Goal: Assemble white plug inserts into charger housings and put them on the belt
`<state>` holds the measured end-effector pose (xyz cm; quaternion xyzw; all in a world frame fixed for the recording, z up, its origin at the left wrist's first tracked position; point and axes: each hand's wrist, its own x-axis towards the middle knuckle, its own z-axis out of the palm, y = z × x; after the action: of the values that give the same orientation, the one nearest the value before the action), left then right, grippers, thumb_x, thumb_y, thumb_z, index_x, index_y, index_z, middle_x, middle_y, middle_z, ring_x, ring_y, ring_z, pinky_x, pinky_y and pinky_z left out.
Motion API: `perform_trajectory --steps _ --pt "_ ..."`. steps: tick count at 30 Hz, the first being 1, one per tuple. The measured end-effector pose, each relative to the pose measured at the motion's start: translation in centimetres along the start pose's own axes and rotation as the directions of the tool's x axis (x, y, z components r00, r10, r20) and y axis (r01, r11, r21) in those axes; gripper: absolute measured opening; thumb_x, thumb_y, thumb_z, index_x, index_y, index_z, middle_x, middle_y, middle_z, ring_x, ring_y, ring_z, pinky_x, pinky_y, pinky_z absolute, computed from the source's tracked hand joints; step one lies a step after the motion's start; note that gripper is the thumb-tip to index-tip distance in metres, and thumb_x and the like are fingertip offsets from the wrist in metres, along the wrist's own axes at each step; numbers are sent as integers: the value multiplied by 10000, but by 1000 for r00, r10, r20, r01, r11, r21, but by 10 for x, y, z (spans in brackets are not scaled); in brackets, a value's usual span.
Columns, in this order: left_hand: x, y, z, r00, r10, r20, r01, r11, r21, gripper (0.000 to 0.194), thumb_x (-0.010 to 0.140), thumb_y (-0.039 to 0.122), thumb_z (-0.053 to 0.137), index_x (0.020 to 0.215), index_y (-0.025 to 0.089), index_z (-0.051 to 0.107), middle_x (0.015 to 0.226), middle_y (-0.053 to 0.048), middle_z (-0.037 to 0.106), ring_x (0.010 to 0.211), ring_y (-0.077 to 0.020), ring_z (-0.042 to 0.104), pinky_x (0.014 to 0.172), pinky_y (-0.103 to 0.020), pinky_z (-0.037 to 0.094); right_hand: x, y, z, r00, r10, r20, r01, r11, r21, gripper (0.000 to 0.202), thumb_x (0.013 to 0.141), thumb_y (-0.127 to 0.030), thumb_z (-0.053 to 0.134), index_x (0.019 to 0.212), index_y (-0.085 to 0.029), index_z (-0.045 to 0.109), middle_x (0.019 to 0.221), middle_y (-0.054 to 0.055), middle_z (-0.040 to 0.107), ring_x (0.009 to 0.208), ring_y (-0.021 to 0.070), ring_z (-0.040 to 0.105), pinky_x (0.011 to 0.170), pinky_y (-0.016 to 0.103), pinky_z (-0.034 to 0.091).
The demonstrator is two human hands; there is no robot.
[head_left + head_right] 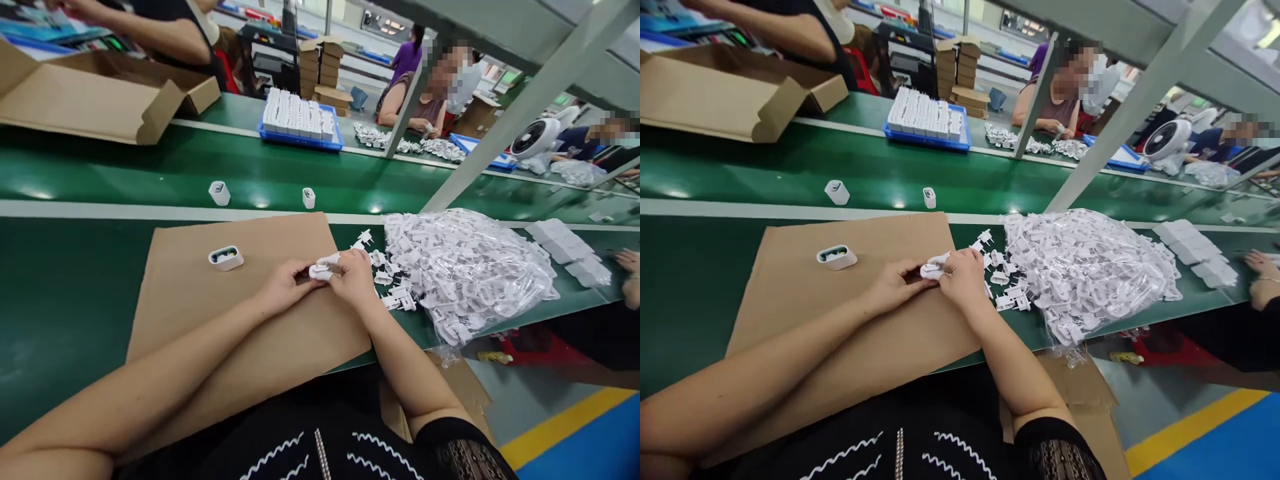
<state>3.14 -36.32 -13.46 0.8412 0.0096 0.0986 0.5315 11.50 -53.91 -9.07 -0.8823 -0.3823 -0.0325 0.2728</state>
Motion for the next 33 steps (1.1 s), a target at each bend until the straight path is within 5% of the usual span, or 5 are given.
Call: perform_trajectory --steps 6,17,21,28,33 --pt "-1 3 -2 999 18 -46 -16 999 47 393 846 543 717 1099 248 778 940 -44 741 870 -226 663 792 -351 514 -3 -24 -10 996 87 17 -82 976 -200 29 775 -162 684 780 -190 680 886 50 699 946 228 528 960 415 292" --pt "2 5 1 988 156 -3 -156 985 80 346 897 396 638 1165 197 729 1091 -93 751 988 -260 680 910 -400 532 -10 -11 -5 995 80 -62 -80 997 -3 353 826 -253 738 1177 -287 725 1026 14 733 1083 224 588 1171 471 178" --pt "47 7 -8 991 -14 -136 32 991 127 345 886 424 648 1125 188 728 1039 -84 756 881 -250 680 798 -363 535 -13 4 -13 965 97 -243 -124 987 -102 430 924 -346 665 1334 -218 635 1218 109 674 1182 283 550 1192 537 178" --pt "179 1 -28 938 -84 -337 207 915 346 411 904 293 624 1291 161 672 1207 -144 725 1121 -316 656 972 -395 487 -13 21 -11 989 122 -86 -144 931 -334 177 809 -123 662 970 -187 695 1047 133 679 1102 327 509 1150 626 216" --pt "202 -1 -29 923 -155 -351 305 851 427 648 759 214 722 1382 95 589 1325 -248 644 1308 -418 536 1083 -496 426 -9 24 -9 979 121 -164 -156 964 -217 266 740 -69 616 959 -199 692 974 88 643 1033 273 552 1202 607 219"
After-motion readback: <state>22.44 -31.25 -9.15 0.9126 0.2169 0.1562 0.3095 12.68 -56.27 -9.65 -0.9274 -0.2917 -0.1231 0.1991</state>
